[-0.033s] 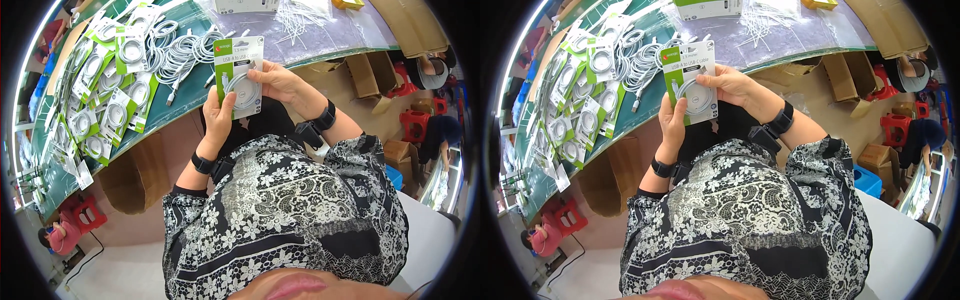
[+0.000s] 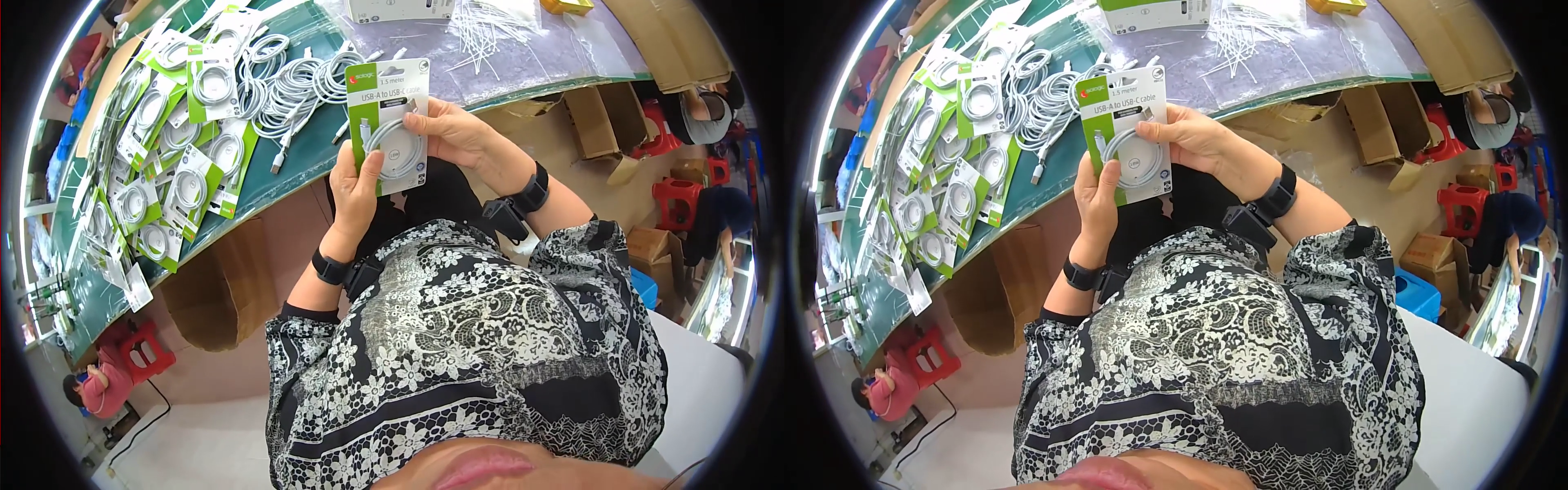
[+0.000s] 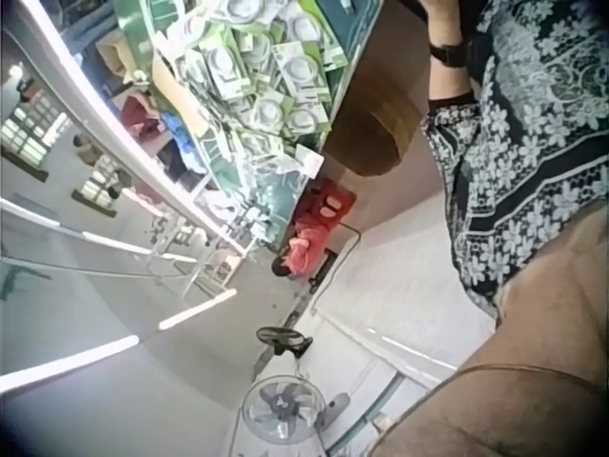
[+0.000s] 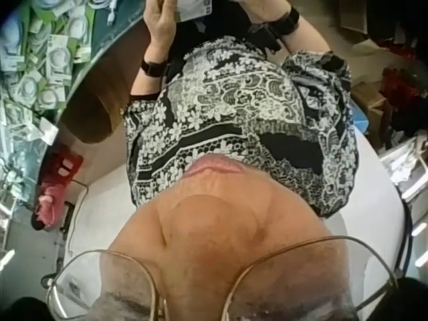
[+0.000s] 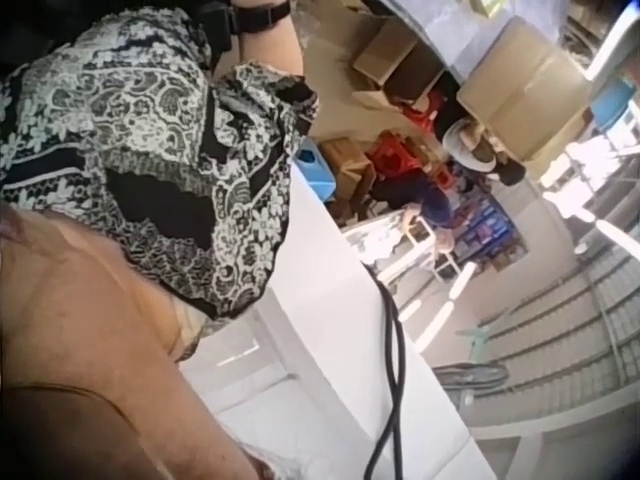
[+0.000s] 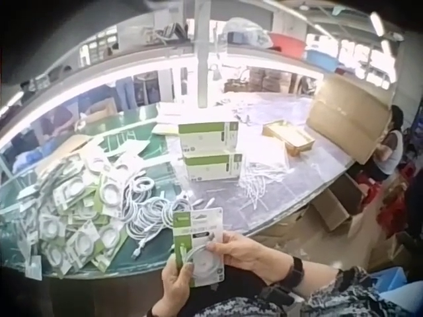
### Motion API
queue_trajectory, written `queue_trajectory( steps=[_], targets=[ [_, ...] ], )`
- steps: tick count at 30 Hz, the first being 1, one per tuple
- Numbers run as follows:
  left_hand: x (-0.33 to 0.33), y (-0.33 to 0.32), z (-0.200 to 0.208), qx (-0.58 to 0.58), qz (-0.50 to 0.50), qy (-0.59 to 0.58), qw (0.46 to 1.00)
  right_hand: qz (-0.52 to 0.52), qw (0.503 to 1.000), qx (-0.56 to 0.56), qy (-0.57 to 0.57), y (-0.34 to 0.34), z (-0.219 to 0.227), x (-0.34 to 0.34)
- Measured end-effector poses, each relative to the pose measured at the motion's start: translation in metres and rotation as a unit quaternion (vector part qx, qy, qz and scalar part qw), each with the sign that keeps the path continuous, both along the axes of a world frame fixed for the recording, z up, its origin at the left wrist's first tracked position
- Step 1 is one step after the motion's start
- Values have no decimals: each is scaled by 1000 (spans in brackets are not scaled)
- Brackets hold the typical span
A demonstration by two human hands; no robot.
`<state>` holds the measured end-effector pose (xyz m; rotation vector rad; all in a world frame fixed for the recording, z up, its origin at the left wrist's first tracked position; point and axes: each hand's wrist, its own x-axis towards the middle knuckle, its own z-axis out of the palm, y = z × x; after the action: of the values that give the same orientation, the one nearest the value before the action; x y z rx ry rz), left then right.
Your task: The person packages a cable by hand, picking up a cable and a cardboard backing, threading a plastic tie through the backing and around the cable, and pulling the tie tight. The person then repeats the process with a second plastic tie before setting the finished package down.
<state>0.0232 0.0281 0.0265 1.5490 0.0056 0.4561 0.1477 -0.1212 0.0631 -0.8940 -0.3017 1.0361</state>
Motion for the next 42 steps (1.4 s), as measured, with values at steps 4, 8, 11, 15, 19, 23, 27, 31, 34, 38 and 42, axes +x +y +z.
queue_trajectory(
  steps=[4, 8, 11, 15, 19, 23, 27, 31, 34, 38, 42],
  targets=[
    [1, -4, 1, -81, -11, 2, 997, -5, 1000, 16, -15, 2, -4, -3],
    [9, -3, 0, -200, -25, 18, 979, -48, 997, 27, -55, 7, -9, -9],
    [11, 5, 1, -232, -26, 46, 971, -78, 989, 23, -127, 8, -5, -15],
    [11, 13, 5, -185, -4, 36, 982, -136, 975, -63, -162, 3, -6, -16],
    [17, 2, 3, -153, -6, 12, 988, -79, 977, -77, -180, 3, -12, -9],
    [24, 0, -2, -232, -18, 50, 971, -47, 976, -81, -199, -3, -26, 2],
    [31, 10, 0, -207, -44, 62, 975, -85, 974, -68, -196, -2, -23, -2],
    [31, 14, 17, -171, -99, 85, 977, -119, 978, -39, -167, -1, -3, 4],
    [21, 6, 16, -91, -82, 87, 989, -115, 991, 14, -69, -9, 8, -1],
    [27, 8, 14, -94, -100, 79, 987, -152, 969, 13, -194, 4, -6, 9],
    [27, 10, 12, -130, -108, 102, 980, -92, 992, -1, -83, -3, -7, 13]
  ],
)
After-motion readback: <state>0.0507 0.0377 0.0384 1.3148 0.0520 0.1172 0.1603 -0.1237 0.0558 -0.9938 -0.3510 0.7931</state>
